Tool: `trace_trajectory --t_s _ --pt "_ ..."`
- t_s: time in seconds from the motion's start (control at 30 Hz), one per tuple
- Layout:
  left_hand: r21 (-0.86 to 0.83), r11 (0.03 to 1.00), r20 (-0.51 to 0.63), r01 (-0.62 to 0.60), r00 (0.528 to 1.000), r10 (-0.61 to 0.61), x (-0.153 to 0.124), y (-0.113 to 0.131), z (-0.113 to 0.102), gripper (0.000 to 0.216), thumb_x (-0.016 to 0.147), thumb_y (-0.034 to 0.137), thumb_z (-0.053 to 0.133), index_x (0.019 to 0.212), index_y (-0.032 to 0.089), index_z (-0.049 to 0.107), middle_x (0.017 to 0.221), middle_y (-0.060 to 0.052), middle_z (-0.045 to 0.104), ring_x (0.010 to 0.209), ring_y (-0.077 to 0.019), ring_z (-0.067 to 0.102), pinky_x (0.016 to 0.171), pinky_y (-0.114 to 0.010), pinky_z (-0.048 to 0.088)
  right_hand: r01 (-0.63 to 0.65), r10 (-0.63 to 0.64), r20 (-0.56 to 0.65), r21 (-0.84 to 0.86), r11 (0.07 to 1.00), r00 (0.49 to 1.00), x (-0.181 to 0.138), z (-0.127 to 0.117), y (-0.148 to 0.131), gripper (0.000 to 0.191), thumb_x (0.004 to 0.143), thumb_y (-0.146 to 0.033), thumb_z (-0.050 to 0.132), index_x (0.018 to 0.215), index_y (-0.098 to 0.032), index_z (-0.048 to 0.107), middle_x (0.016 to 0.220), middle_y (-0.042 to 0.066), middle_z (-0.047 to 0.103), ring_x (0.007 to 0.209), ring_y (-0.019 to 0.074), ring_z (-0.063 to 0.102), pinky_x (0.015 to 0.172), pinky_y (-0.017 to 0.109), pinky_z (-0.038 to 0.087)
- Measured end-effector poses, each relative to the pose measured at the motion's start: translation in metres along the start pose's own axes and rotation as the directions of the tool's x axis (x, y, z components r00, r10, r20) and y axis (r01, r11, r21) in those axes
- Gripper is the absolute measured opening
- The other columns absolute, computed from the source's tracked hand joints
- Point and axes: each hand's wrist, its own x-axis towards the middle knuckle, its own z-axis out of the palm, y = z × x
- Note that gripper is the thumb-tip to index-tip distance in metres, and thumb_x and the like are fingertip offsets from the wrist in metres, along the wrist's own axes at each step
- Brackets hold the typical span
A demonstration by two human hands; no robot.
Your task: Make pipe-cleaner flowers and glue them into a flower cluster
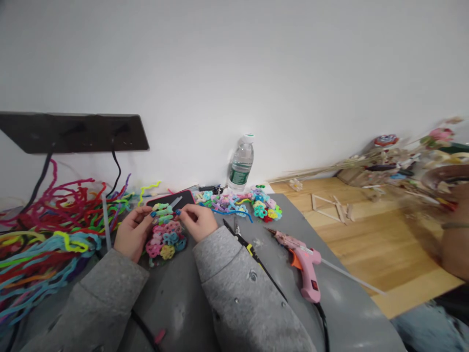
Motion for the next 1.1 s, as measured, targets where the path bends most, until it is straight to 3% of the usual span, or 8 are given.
trace_trajectory --t_s 0.13,0.33,0.53,0.7,1.1 --pt "-0.046 0.999 -0.035 0.002 0.999 -0.004 0.002 -0.001 0.0 0.033 0.051 0.024 0.077 0.08 0.016 0.061 0.074 0.001 0.06 0.07 -0.0115 0.053 0.063 -0.022 0.041 -0.066 0.067 -0.11 0.014 0.998 0.992 0.003 -0.005 0.004 0.031 0.082 -0.025 0.044 0.058 -0.014 0.059 0.049 -0.001 0.049 0.046 0.0087 0.039 0.045 0.021 0.029" --pt "-0.073 0.997 -0.079 0.001 0.997 -0.007 0.003 -0.002 -0.001 0.033 0.051 0.022 0.076 0.08 0.016 0.061 0.076 0.002 0.06 0.07 -0.0102 0.052 0.064 -0.021 0.041 -0.139 0.142 0.052 -0.048 0.989 0.989 0.0 0.002 0.011 0.018 0.071 -0.026 0.062 0.057 -0.015 0.059 0.045 -0.006 0.041 0.044 0.007 0.035 0.043 0.02 0.025" --pt "-0.067 0.998 -0.081 -0.006 0.997 0.001 0.002 -0.001 0.001 0.031 0.053 0.021 0.074 0.08 0.017 0.061 0.076 0.001 0.059 0.069 -0.0105 0.052 0.062 -0.022 0.041 -0.068 0.074 0.172 -0.043 0.997 0.982 -0.001 0.004 0.009 0.008 0.062 -0.018 0.072 0.064 -0.015 0.064 0.053 -0.005 0.046 0.049 0.0073 0.041 0.047 0.02 0.031" --pt "-0.02 1.0 -0.036 -0.021 0.999 0.02 0.001 -0.002 0.001 0.028 0.055 0.022 0.072 0.08 0.017 0.06 0.074 0.001 0.058 0.068 -0.0115 0.052 0.06 -0.022 0.041 0.024 -0.024 0.163 0.003 1.0 0.986 -0.002 0.01 0.006 0.007 0.065 -0.014 0.069 0.065 -0.015 0.062 0.056 -0.005 0.046 0.051 0.0071 0.041 0.048 0.019 0.033" --pt "0.067 0.997 -0.029 -0.047 0.998 0.049 -0.001 0.0 0.002 0.026 0.058 0.027 0.071 0.079 0.016 0.06 0.073 0.0 0.059 0.064 -0.0118 0.054 0.059 -0.023 0.043 0.033 -0.003 0.205 -0.143 0.989 0.979 -0.004 0.011 0.008 0.01 0.064 -0.012 0.066 0.061 -0.016 0.057 0.056 -0.005 0.048 0.049 0.0065 0.042 0.048 0.018 0.032"
